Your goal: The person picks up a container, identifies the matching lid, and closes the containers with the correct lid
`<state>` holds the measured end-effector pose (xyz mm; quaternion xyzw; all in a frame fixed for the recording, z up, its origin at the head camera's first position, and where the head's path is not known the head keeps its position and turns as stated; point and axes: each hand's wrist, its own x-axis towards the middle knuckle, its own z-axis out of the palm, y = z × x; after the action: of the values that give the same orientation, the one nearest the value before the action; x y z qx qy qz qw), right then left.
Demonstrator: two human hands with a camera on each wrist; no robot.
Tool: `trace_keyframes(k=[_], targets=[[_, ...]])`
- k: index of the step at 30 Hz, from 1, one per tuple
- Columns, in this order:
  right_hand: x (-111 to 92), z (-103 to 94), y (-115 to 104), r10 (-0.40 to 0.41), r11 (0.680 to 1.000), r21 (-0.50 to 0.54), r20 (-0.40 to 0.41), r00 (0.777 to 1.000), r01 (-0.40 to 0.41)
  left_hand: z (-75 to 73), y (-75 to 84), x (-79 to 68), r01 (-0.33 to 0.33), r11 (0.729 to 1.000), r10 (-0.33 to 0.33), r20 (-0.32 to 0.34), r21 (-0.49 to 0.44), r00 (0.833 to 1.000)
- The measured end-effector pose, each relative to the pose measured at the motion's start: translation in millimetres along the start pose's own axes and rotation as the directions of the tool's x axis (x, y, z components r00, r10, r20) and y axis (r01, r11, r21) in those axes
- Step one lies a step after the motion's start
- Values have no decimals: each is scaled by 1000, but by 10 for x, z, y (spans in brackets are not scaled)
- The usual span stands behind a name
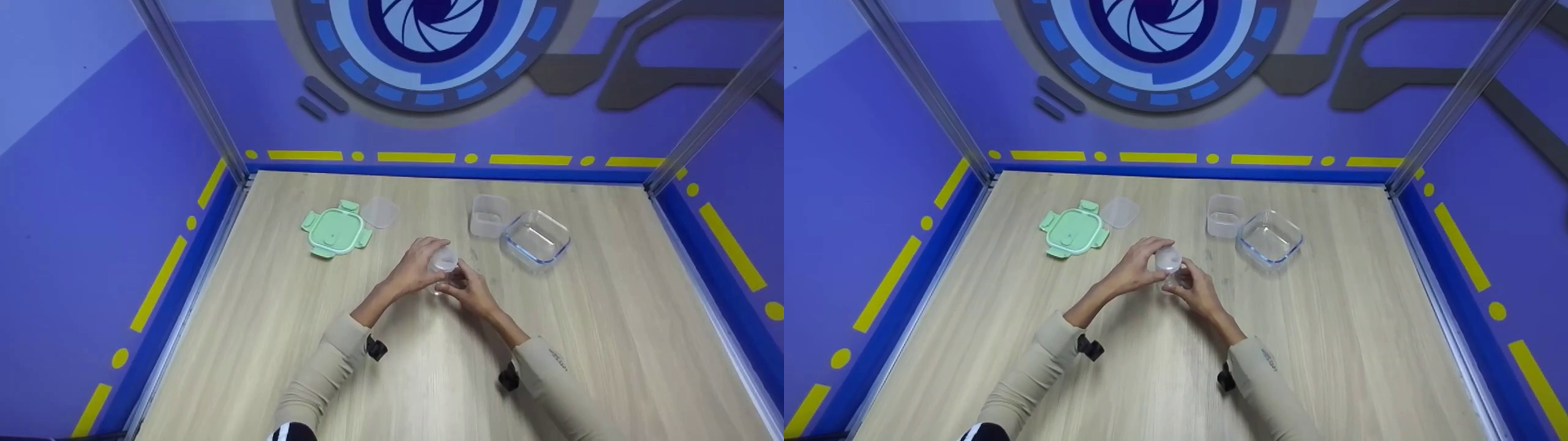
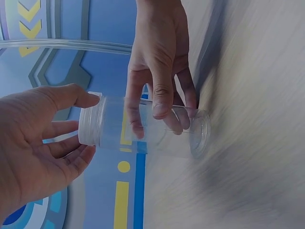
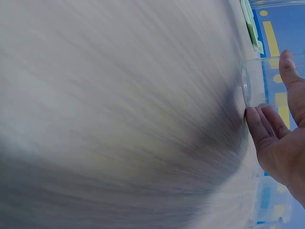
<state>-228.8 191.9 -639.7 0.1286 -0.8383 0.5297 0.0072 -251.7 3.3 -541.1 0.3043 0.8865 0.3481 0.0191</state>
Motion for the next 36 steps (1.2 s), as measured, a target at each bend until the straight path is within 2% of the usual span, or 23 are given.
trace_keyframes(k=[8,12,15,17,20,22,28,36], targets=[[-5,-7,7,-10,1000,-13,0,1000,10,-3,-10,18,-1,1000,1,37,-24,999],[-5,-3,5,-23,1000,-2,-7,1000,23,-13,-20,15,-17,997,20,51,-71,999],[-2,-3,11,-24,999,24,-7,1000,24,-20,-28,5,-20,995,23,33,-94,999],[-1,-9,19,-15,999,29,-11,1000,15,-25,-18,0,-7,998,7,-6,-64,1000],[-1,-4,30,-16,999,33,-10,1000,16,-20,22,-16,27,999,-24,-88,22,996],[-2,0,34,-21,999,31,-10,1000,22,-13,53,-25,54,995,-44,-121,79,992],[6,2,29,-39,999,12,-18,999,40,37,111,-26,87,989,-72,-119,121,990],[19,21,34,-29,1000,5,-19,999,29,78,108,-27,59,986,-35,-150,158,988]])
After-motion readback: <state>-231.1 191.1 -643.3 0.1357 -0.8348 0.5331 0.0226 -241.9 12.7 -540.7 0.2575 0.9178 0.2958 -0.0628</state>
